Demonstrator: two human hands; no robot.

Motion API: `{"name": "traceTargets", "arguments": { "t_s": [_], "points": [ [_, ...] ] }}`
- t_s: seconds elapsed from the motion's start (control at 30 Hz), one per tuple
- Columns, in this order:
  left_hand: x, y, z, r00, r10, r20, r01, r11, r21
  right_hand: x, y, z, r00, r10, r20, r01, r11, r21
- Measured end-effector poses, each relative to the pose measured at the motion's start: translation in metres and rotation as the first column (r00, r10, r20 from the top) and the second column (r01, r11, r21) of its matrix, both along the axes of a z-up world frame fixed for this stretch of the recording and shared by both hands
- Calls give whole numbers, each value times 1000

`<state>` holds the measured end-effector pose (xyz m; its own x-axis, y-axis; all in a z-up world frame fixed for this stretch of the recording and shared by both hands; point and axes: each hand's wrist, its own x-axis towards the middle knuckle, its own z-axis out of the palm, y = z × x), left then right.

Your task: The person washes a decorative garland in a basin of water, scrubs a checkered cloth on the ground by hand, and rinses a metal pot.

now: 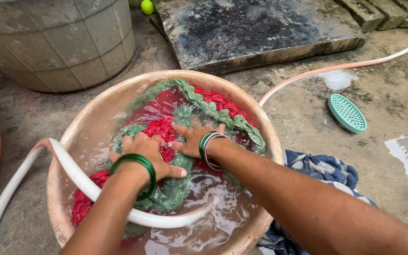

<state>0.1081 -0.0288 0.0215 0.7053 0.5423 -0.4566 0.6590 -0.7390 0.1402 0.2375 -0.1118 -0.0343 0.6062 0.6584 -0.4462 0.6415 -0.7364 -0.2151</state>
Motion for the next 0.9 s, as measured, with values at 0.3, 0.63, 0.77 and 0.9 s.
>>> {"name": "traceTargets", "arguments": {
  "t_s": [0.3,0.63,0.77,0.9],
  "points": [
    [48,46,-134,995,-32,-92,35,999,30,97,47,-191,958,275,81,-286,938,199],
    [51,37,-104,1000,1,-20,3,985,170,9,18,-43,958,21,284,-54,992,111],
    [30,14,-64,1000,-2,4,1,989,150,-6,10,-37,942,-32,333,-48,972,230],
    [20,3,-61,1000,-6,18,3,989,151,2,2,-55,917,-46,395,-84,948,306]
  ]
}}
